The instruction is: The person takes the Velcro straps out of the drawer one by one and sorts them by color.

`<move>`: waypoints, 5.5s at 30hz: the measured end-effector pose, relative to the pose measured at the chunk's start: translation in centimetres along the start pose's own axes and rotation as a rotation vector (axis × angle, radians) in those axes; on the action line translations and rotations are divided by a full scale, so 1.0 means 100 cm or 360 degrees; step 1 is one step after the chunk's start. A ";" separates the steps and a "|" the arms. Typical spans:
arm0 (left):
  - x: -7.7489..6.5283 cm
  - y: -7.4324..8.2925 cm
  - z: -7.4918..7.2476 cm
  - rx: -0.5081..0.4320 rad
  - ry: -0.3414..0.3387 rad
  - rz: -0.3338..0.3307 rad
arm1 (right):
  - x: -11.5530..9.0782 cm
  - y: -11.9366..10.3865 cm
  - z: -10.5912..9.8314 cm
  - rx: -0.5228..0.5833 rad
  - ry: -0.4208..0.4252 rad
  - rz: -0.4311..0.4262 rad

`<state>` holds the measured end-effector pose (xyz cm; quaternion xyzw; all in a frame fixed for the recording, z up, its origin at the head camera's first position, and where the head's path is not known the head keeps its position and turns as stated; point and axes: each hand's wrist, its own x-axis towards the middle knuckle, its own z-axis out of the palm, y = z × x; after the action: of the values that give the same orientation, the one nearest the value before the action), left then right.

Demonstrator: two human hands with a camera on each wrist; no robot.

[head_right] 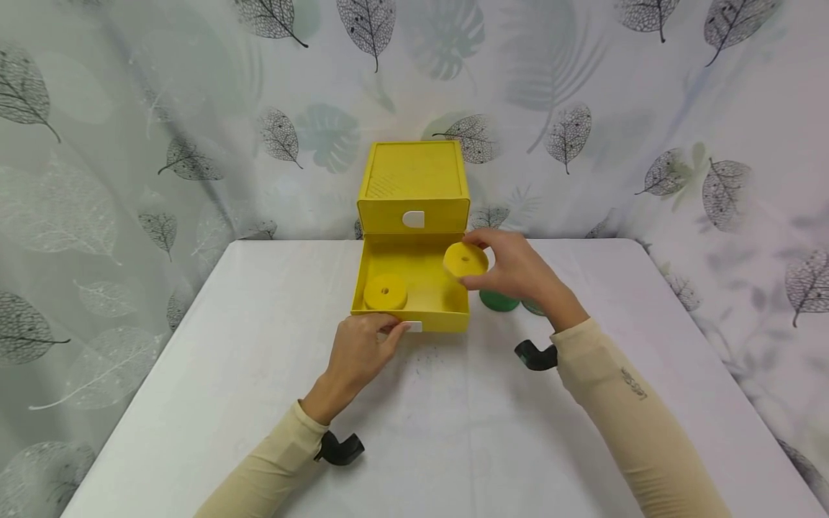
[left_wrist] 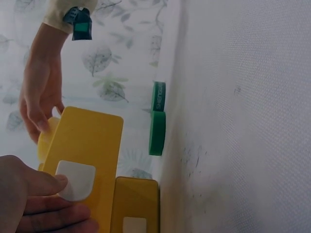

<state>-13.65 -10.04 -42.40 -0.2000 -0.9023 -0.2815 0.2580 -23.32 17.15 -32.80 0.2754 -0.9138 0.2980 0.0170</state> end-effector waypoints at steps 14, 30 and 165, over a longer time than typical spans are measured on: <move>0.000 -0.002 -0.001 0.0005 0.0013 0.0034 | -0.019 0.016 -0.005 -0.0042 0.0007 0.0098; 0.001 -0.003 -0.002 0.0006 0.0003 0.0045 | -0.027 0.026 0.003 -0.0044 -0.0030 0.0142; 0.001 0.001 -0.003 -0.0001 -0.0036 0.0052 | 0.029 -0.042 0.062 -0.0127 -0.0250 -0.0084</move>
<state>-13.63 -10.11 -42.10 -0.2180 -0.9017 -0.2752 0.2524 -22.81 9.48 -35.11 0.3210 -0.9159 0.2382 -0.0359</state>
